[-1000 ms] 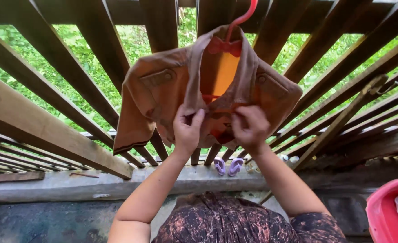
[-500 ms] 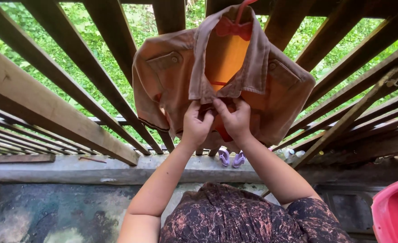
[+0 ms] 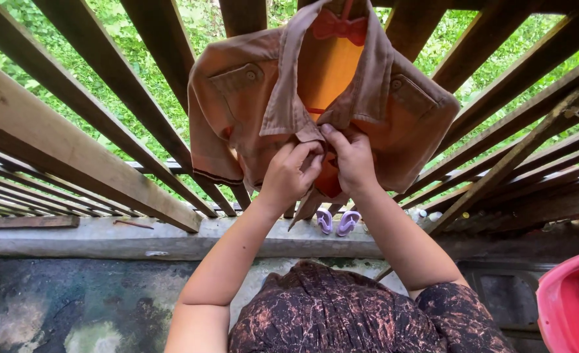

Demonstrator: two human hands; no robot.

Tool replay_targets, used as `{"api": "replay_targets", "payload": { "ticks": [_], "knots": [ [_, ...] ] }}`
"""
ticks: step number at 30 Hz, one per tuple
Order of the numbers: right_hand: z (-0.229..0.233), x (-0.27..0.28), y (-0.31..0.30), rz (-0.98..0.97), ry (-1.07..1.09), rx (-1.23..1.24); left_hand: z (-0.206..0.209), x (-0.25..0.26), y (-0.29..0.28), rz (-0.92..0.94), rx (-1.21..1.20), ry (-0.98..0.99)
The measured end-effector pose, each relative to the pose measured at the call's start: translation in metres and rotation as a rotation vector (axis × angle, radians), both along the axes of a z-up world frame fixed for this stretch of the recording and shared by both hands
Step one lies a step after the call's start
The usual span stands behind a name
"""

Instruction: The person takes a brown jacket from a red basin, places it on a green hanger, and hangs it on a wooden railing. They button the jacket while it hangs. The person repeats this process with a second brown jacket using a red hanger, buttoning it as well.

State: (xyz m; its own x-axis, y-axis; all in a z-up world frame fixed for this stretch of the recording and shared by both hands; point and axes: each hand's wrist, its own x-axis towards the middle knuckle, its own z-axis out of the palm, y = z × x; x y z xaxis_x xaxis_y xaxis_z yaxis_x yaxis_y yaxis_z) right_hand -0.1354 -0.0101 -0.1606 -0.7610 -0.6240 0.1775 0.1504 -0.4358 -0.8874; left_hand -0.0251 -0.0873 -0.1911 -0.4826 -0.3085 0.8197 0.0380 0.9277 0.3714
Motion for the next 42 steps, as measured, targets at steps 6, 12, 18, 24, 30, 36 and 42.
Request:
{"api": "replay_targets", "payload": {
  "ticks": [6,12,18,24,30,36,42],
  "knots": [
    [-0.023,-0.015,0.014,-0.151,0.042,-0.202,0.022,0.013,0.008,-0.070,0.068,-0.004],
    [-0.014,0.003,0.044,-0.250,0.194,-0.290,0.038,0.014,0.021,-0.131,0.226,0.004],
    [-0.028,0.008,0.054,-0.230,0.458,-0.095,0.050,0.011,0.033,-0.154,0.356,0.017],
    [-0.026,0.010,0.053,-0.262,0.588,-0.066,0.041,0.015,0.028,-0.174,0.440,0.043],
    [-0.021,0.015,0.057,-0.389,0.690,-0.025,0.044,0.024,0.034,-0.164,0.387,0.011],
    [-0.011,0.020,0.057,-0.353,0.698,-0.027,0.047,0.027,0.035,-0.174,0.395,-0.008],
    [-0.006,0.020,0.061,-0.315,0.716,-0.084,0.051,0.023,0.036,-0.175,0.431,-0.007]
  ]
}}
